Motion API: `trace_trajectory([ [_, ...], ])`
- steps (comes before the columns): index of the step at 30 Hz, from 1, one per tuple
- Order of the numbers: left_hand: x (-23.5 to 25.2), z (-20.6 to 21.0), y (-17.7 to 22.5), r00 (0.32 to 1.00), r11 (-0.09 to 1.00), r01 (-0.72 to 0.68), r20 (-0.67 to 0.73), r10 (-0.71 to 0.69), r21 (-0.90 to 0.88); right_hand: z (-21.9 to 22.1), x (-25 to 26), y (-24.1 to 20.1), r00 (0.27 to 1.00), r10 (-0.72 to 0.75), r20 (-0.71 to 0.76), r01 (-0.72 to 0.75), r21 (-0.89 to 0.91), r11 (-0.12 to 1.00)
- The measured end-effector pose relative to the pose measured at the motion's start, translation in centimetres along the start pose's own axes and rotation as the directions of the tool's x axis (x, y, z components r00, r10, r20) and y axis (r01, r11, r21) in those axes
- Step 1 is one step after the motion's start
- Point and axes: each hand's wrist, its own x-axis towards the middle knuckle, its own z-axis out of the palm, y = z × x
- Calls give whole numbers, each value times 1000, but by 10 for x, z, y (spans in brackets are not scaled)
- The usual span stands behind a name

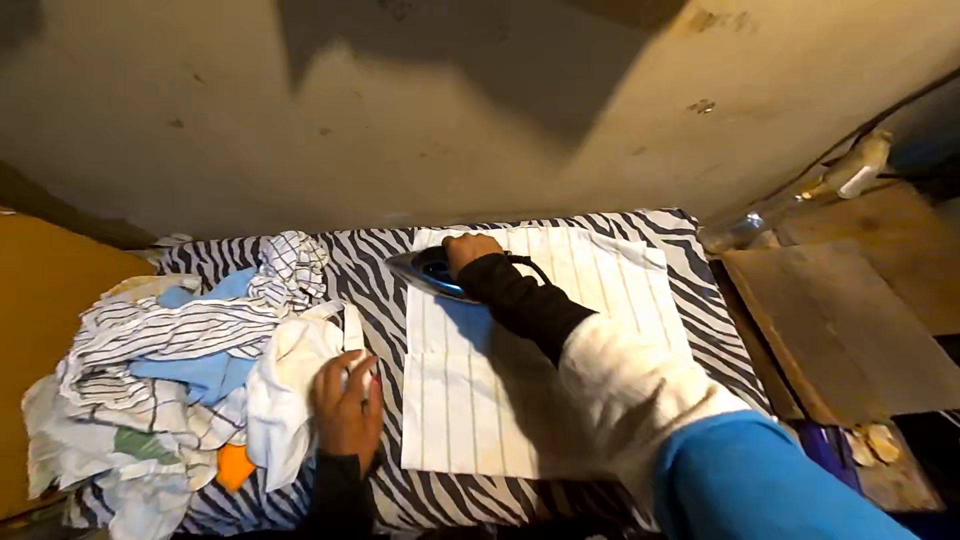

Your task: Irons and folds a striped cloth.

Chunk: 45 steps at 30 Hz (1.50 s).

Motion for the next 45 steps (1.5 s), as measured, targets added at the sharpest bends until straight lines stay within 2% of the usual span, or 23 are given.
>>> trace_trajectory([
  [4,-3,24,26,995,987,-99,-2,99,-127,7,-4,-15,995,91,-28,-87,117,989],
  [6,18,39,42,988,976,-100,100,121,-191,8,-14,-4,995,103,-12,-101,117,988],
  [7,32,47,53,972,974,-67,207,113,-217,6,-16,7,993,122,-6,-120,109,987],
  [9,64,70,69,895,978,-25,431,113,-205,2,-21,40,982,189,-25,-184,130,974],
  [11,94,107,63,814,987,-77,563,142,-138,7,-26,88,954,274,-121,-250,185,950],
  [12,106,128,50,798,991,-112,587,135,-75,15,-30,117,929,310,-202,-267,215,939],
  [14,123,161,20,840,984,-158,536,91,81,13,-46,167,873,434,-220,-383,240,892],
  [16,142,169,6,899,984,-74,437,-4,160,0,-69,204,802,578,-151,-541,226,810],
  [18,163,170,1,931,987,86,342,-129,138,-4,-86,235,731,667,-143,-632,227,741],
  [21,196,167,3,920,941,331,243,-307,-67,-5,-101,258,692,708,-144,-668,244,703],
  [23,217,155,15,837,851,486,387,-387,-200,-19,-112,266,707,700,-100,-672,213,709],
  [24,225,145,22,805,822,513,472,-360,-247,-28,-119,271,711,699,-77,-675,204,709],
  [25,232,135,26,797,821,497,522,-304,-281,-36,-130,279,710,697,-95,-674,192,713],
  [27,232,112,33,847,869,357,511,-147,-342,-45,-158,297,683,713,-159,-683,208,700],
  [29,208,84,36,905,916,113,420,65,-385,-47,-193,317,620,765,-175,-726,240,644],
  [30,192,70,34,908,919,-66,358,217,-389,-47,-208,331,589,788,-182,-745,257,616],
  [32,150,54,19,829,841,-383,260,496,-383,-38,-230,363,539,811,-227,-763,277,584],
  [33,124,54,7,792,805,-459,236,563,-377,-30,-237,380,520,820,-240,-772,279,571],
  [35,70,58,-16,787,816,-483,250,563,-318,-11,-246,412,502,816,-285,-766,291,573],
  [38,15,65,-33,852,890,-395,273,447,-227,-5,-252,420,502,823,-265,-765,307,566],
  [42,-6,70,-27,866,911,-390,283,413,-138,-13,-245,417,500,834,-231,-777,304,551],
  [45,0,67,-17,848,899,-415,298,439,-144,-9,-245,409,502,774,-387,-744,264,614],
])
